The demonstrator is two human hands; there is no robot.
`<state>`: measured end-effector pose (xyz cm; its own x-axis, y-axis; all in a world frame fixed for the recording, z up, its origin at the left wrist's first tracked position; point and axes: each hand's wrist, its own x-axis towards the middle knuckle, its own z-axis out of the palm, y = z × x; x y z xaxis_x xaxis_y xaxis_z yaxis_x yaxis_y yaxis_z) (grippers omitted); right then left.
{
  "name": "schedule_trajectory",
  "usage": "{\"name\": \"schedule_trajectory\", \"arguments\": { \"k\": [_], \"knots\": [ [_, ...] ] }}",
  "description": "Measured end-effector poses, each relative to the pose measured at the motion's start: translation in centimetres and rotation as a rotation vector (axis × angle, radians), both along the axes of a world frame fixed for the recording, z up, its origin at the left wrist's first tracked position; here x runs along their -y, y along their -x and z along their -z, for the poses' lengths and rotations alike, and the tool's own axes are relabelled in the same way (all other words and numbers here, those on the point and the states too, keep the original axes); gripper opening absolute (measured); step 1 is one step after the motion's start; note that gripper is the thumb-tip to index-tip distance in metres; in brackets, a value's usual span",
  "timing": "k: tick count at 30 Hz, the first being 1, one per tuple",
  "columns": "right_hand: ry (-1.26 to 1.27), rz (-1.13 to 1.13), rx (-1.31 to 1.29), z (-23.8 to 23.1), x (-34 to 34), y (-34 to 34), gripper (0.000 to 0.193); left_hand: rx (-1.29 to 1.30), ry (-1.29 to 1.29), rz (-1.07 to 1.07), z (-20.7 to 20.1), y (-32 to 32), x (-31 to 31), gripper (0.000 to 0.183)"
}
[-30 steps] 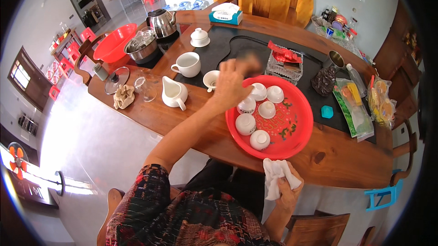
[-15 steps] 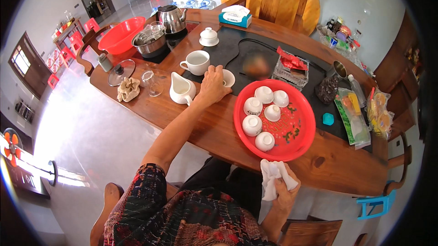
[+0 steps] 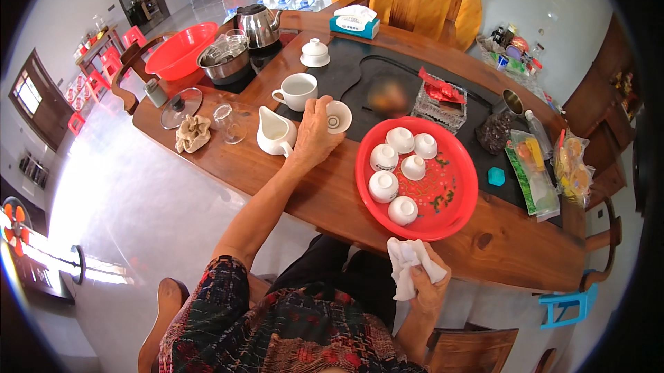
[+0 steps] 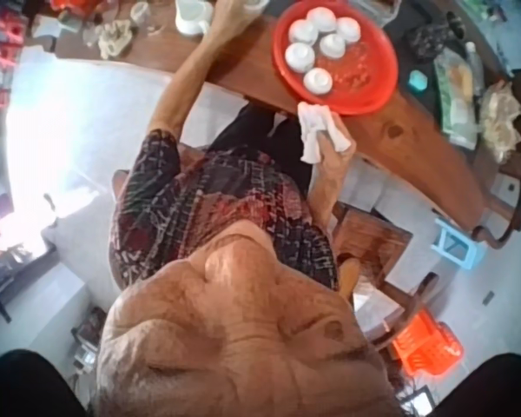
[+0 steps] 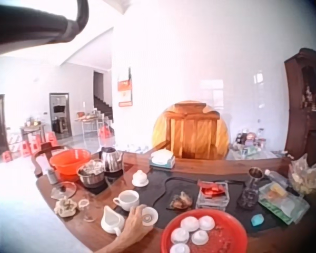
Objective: The person wipes several small white ceramic tea cups and a matching lid with a white cloth. They handle the items one by one, wiping the exterior and interior surfaces, and place the cleaned pieces onto a red tray on the wooden table.
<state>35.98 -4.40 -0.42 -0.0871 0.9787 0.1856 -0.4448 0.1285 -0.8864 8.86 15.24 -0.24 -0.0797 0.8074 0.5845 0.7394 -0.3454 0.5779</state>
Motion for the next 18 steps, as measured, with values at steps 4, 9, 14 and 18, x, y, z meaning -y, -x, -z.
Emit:
{"name": "schedule_trajectory", "arguments": {
  "k": [4,9,14,18],
  "knots": [
    [0.018,0.007,0.003,-0.3,0.1,0.0,0.031,0.013,-0.009,-0.007,-0.3,-0.3,-0.1,0.066],
    [-0.004,-0.013,0.014,-0.1,0.0,-0.1,0.031,0.102,-0.024,-0.052,-2.1,0.2,0.1,0.064],
    [0.042,0.005,-0.008,0.4,0.1,-0.2,0.031,0.005,-0.040,0.050,-3.1,0.0,4.1,0.060],
    [0.030,0.000,-0.003,0.7,0.0,-0.3,0.031,-0.038,0.184,0.102,-2.1,-0.6,7.4,0.061]
  ]
}}
